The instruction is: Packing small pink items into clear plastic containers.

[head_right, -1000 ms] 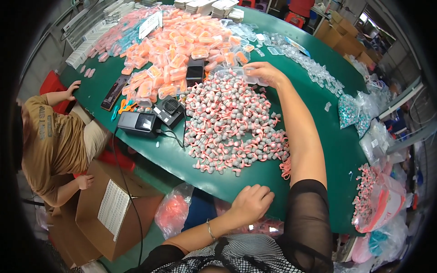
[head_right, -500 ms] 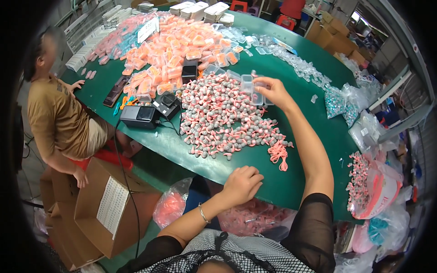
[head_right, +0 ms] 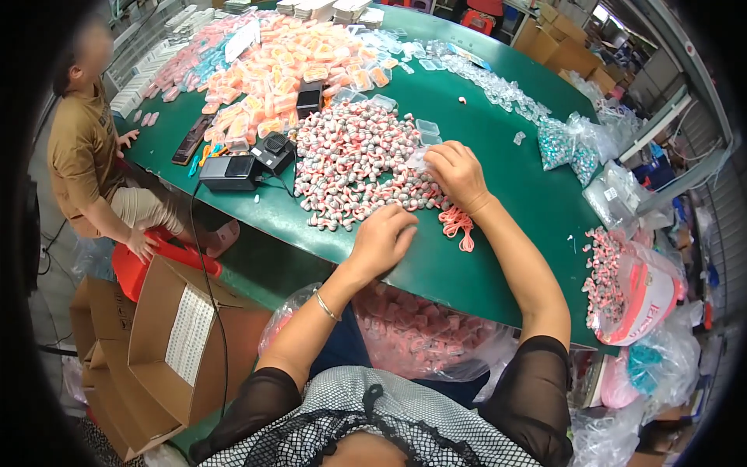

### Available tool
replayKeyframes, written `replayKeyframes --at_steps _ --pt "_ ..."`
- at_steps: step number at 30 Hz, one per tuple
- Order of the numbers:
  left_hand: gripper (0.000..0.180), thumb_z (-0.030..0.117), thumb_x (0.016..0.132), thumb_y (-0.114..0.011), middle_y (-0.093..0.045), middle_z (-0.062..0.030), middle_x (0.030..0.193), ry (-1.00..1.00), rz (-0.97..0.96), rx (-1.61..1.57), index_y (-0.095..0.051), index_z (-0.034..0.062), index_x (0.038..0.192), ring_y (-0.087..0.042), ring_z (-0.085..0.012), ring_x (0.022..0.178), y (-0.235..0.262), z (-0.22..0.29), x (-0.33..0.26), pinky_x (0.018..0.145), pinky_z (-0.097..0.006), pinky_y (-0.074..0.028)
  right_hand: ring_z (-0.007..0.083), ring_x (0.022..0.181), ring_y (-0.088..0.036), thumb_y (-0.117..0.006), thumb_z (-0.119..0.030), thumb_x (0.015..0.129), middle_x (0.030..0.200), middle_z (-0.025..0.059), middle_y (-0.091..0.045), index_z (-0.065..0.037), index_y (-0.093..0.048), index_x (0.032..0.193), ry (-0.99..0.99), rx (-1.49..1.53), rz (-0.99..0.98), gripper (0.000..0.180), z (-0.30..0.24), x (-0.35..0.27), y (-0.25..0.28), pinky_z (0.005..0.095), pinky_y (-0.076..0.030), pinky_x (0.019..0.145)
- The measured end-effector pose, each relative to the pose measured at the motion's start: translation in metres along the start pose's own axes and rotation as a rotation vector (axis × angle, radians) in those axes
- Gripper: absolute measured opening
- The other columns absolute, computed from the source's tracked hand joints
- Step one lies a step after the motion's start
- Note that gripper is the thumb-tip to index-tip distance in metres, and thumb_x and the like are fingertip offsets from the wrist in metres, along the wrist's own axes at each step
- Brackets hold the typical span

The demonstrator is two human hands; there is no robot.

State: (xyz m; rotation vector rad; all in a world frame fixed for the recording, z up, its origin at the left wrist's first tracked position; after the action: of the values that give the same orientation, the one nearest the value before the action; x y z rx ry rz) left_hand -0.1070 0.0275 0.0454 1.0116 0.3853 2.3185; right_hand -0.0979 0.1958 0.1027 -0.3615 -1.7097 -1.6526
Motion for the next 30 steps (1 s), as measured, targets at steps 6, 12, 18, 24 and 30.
replayKeyframes --at_steps 6,12,18,24,30 --pt "0.01 0.011 0.079 -0.07 -0.06 -0.0082 0.086 0.005 -0.005 0.074 -0.069 0.0078 0.088 -0.062 -0.0287 0.087 -0.012 -0.003 -0.001 0.074 -0.041 -0.051 0.0289 0.092 -0.063 -0.07 -0.006 0.084 0.101 0.0108 -0.065 -0.004 -0.062 0.103 -0.344 0.118 0.314 0.021 0.029 -0.022 0.015 0.0374 -0.052 0.079" --pt "0.011 0.008 0.08 -0.069 -0.062 -0.0101 0.087 0.008 -0.044 0.049 -0.069 0.0063 0.091 -0.063 -0.03 0.084 -0.027 0.005 -0.002 0.072 -0.04 -0.051 0.0095 0.084 -0.06 -0.067 -0.01 0.093 0.095 0.0022 -0.067 -0.005 -0.062 0.108 -0.95 0.751 0.43 0.017 0.066 -0.071 0.022 0.027 -0.05 0.072" --pt "0.013 0.011 0.08 -0.069 -0.061 -0.0082 0.09 -0.011 -0.097 0.012 -0.069 0.0085 0.093 -0.061 -0.0296 0.088 -0.046 0.022 -0.009 0.074 -0.042 -0.052 0.0096 0.077 -0.061 -0.058 -0.022 0.099 0.089 0.0032 -0.066 0.0 -0.064 0.107 -1.182 0.843 0.333 0.024 0.059 -0.14 0.055 0.0251 -0.051 0.069" --pt "0.015 0.012 0.078 -0.072 -0.062 -0.0089 0.091 -0.04 -0.079 0.06 -0.069 0.0077 0.092 -0.061 -0.03 0.088 -0.067 0.038 -0.011 0.075 -0.043 -0.051 0.0094 0.076 -0.061 -0.054 -0.02 0.1 0.088 0.0026 -0.067 0.0 -0.067 0.105 -1.363 0.736 0.104 0.025 0.051 -0.209 0.058 0.0258 -0.049 0.067" --pt "0.022 0.025 0.075 -0.076 -0.064 -0.0098 0.083 0.002 -0.086 0.338 -0.068 0.0074 0.085 -0.063 -0.0284 0.081 -0.094 0.053 -0.001 0.069 -0.044 -0.047 0.0159 0.084 -0.064 -0.052 -0.022 0.099 0.094 0.007 -0.07 -0.002 -0.069 0.114 -1.155 0.353 0.123 0.03 0.052 -0.217 0.076 0.0304 -0.05 0.079"
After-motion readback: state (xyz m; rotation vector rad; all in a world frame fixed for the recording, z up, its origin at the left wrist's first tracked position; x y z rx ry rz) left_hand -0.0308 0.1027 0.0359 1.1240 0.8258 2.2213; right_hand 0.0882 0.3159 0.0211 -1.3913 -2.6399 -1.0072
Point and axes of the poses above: each hand's wrist, its own x-axis towards the middle knuckle, its own y-axis out of the back of the hand, z = x × y, the point moved 6 cm from there along x, towards the middle knuckle
